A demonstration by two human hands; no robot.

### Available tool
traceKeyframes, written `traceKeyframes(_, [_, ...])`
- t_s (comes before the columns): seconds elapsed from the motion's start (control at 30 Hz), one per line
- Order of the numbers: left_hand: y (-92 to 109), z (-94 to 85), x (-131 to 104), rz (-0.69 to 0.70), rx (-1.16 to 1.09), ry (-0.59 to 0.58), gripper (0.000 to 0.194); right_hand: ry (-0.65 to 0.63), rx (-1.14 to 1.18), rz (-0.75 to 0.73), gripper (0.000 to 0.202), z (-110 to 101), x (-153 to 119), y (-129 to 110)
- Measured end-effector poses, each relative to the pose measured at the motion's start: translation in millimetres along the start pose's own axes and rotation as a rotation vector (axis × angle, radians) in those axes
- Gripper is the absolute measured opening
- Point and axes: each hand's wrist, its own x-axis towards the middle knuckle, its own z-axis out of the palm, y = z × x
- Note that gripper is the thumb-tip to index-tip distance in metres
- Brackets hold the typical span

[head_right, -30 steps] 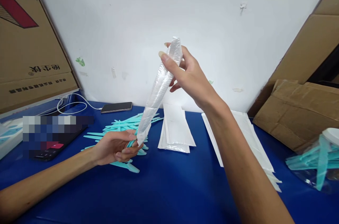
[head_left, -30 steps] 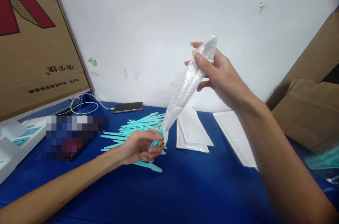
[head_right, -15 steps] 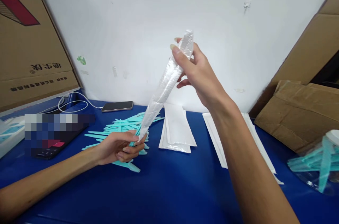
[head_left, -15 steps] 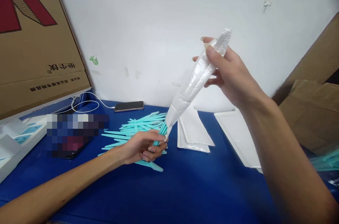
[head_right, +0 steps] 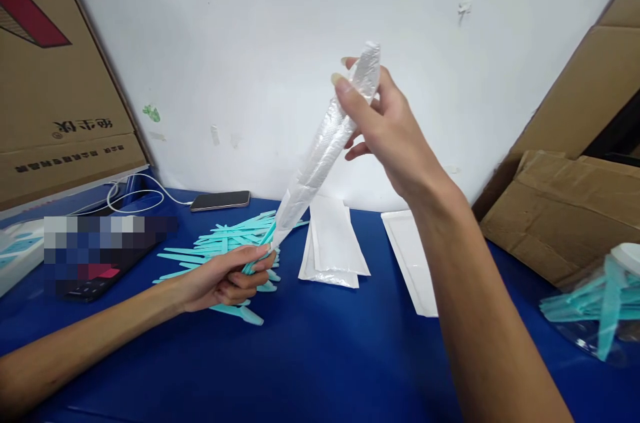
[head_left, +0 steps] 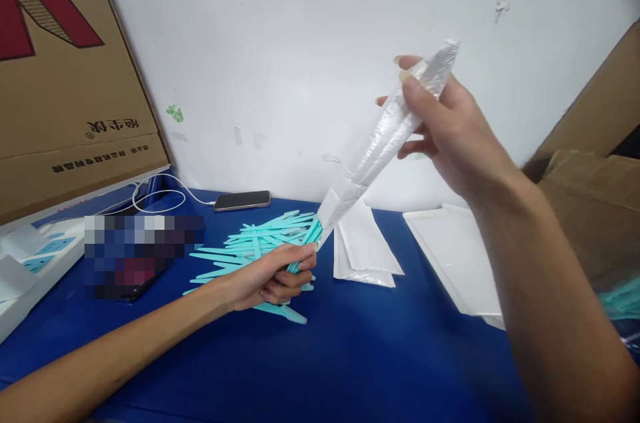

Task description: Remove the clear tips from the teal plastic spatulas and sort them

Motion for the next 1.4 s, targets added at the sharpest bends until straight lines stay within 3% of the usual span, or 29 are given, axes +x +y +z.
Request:
traceKeyframes(0.23, [3.7,0.8,-4.2,0.005,-0.007,-0.029,0.038,0.063,0.048,0.033,0.055,-21.0,5.6,8.3])
traceKeyframes(0.53, [6.8,0.9,-5.8,0.016,0.015,-0.01,0.038,0.193,-0.101,-0.067,0.044,-20.7,5.6,3.9])
traceKeyframes(0.77, [9.2,-0.1,-8.9,0.047,0.013,0.013,0.039,0.27,-0.147,-0.062,0.033,-23.3,8.4,11.8])
traceKeyframes(0.83, [8.9,-1.2,-9.5,0.05,-0.025,0.002,0.04,0.246,-0.13,-0.049,0.037,-19.9,6.8,12.8])
traceKeyframes(1.0, [7.9,-3.0,-9.3,0.041,-0.065,0.016,0.04,0.038,-0.108,-0.089,0.044,-4.8,1.4,10.0])
traceKeyframes(1.07, [7.8,-3.9,-8.8,0.034,-0.076,0.019,0.04,0.06,-0.115,-0.136,0.044,-5.4,2.4,9.2])
traceKeyframes(1.23, [8.6,-6.9,-9.5,0.045,-0.118,-0.018,0.041,0.285,-0.125,-0.168,0.043,-36.3,12.3,16.0])
traceKeyframes(1.4, [9.3,-7.8,-10.2,0.062,-0.129,-0.008,0.04,0.389,-0.086,-0.073,0.047,-72.7,19.5,33.5])
